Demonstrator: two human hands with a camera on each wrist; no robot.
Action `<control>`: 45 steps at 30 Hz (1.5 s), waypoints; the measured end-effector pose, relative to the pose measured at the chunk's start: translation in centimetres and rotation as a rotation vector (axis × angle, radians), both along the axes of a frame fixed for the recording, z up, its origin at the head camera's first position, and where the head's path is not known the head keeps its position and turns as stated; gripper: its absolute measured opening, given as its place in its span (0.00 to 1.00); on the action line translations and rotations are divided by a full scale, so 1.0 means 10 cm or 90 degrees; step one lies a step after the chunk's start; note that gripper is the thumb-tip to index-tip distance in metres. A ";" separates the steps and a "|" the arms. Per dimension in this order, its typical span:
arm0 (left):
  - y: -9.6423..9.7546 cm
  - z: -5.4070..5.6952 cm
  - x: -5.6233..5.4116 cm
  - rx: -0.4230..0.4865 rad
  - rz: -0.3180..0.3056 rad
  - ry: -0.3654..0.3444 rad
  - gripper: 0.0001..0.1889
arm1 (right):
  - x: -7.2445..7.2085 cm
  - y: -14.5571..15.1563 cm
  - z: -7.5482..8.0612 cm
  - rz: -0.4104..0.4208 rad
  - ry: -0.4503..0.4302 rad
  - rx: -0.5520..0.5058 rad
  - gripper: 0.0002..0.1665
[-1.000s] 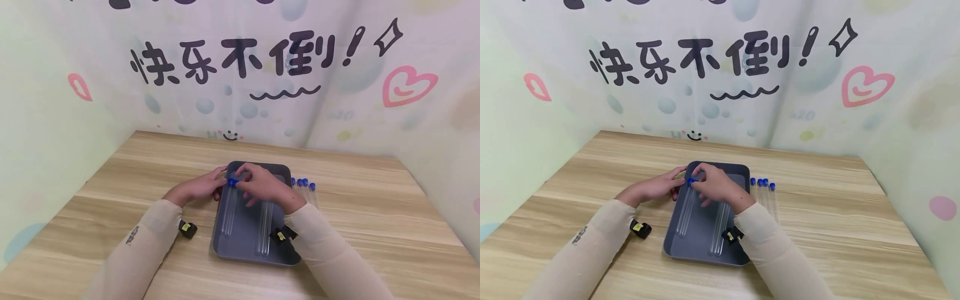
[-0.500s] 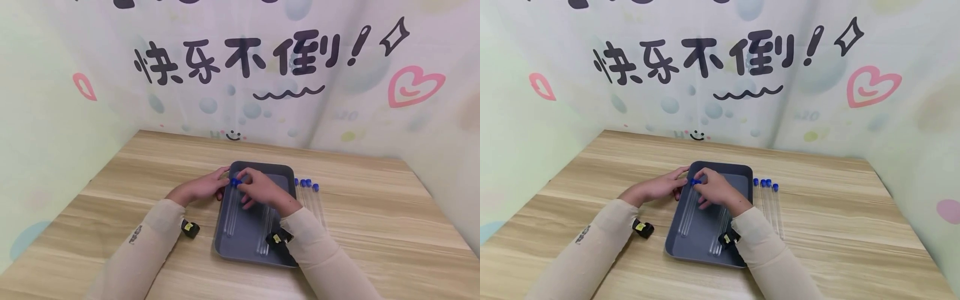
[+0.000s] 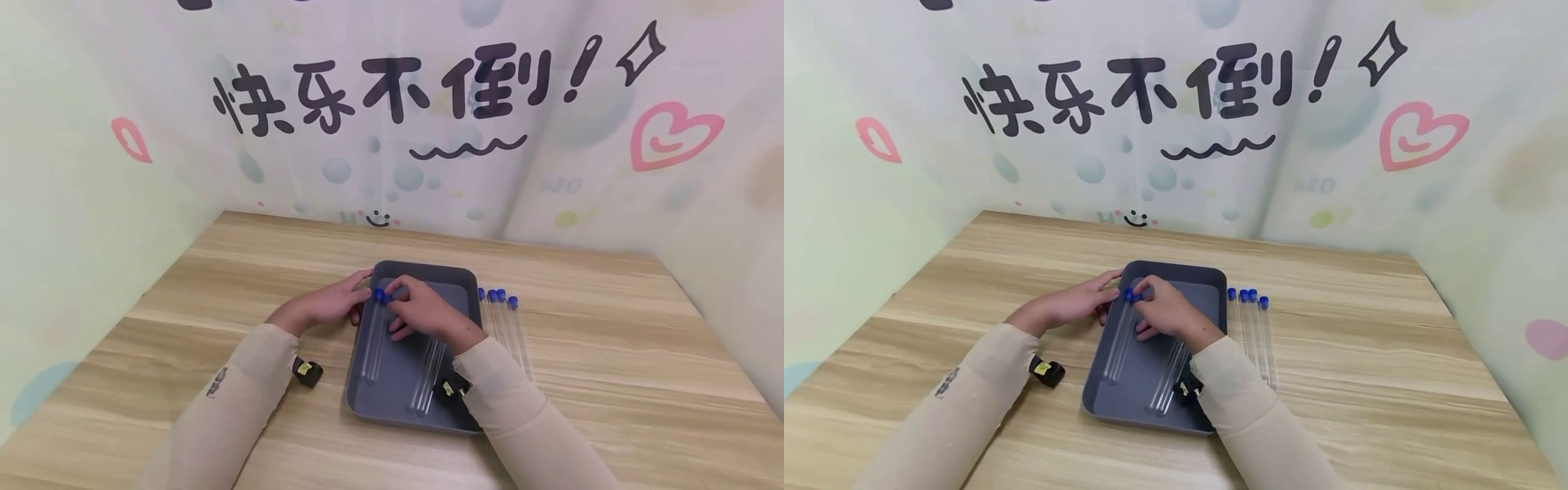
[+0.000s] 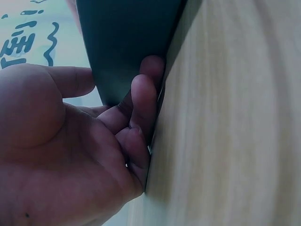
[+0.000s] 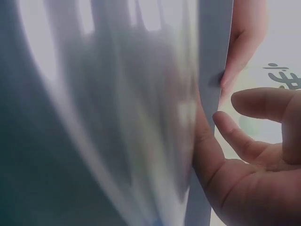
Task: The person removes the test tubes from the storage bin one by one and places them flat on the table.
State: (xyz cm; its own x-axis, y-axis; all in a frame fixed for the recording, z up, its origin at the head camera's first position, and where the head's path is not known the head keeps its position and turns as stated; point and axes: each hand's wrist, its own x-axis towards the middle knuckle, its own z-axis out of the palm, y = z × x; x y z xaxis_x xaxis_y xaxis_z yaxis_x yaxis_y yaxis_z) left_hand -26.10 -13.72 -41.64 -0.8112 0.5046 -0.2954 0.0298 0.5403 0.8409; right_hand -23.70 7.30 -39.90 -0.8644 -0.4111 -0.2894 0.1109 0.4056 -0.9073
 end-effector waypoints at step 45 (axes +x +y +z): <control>-0.01 0.00 -0.01 -0.006 -0.007 -0.002 0.29 | -0.01 -0.01 -0.06 0.104 -0.004 0.022 0.26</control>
State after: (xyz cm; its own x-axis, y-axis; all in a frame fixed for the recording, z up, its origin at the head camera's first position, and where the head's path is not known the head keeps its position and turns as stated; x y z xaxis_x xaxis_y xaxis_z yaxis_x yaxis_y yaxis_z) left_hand -26.23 -13.82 -41.62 -0.8049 0.5109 -0.3019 0.0339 0.5474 0.8362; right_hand -23.75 7.22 -40.49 -0.7850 -0.5356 -0.3114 0.0473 0.4494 -0.8921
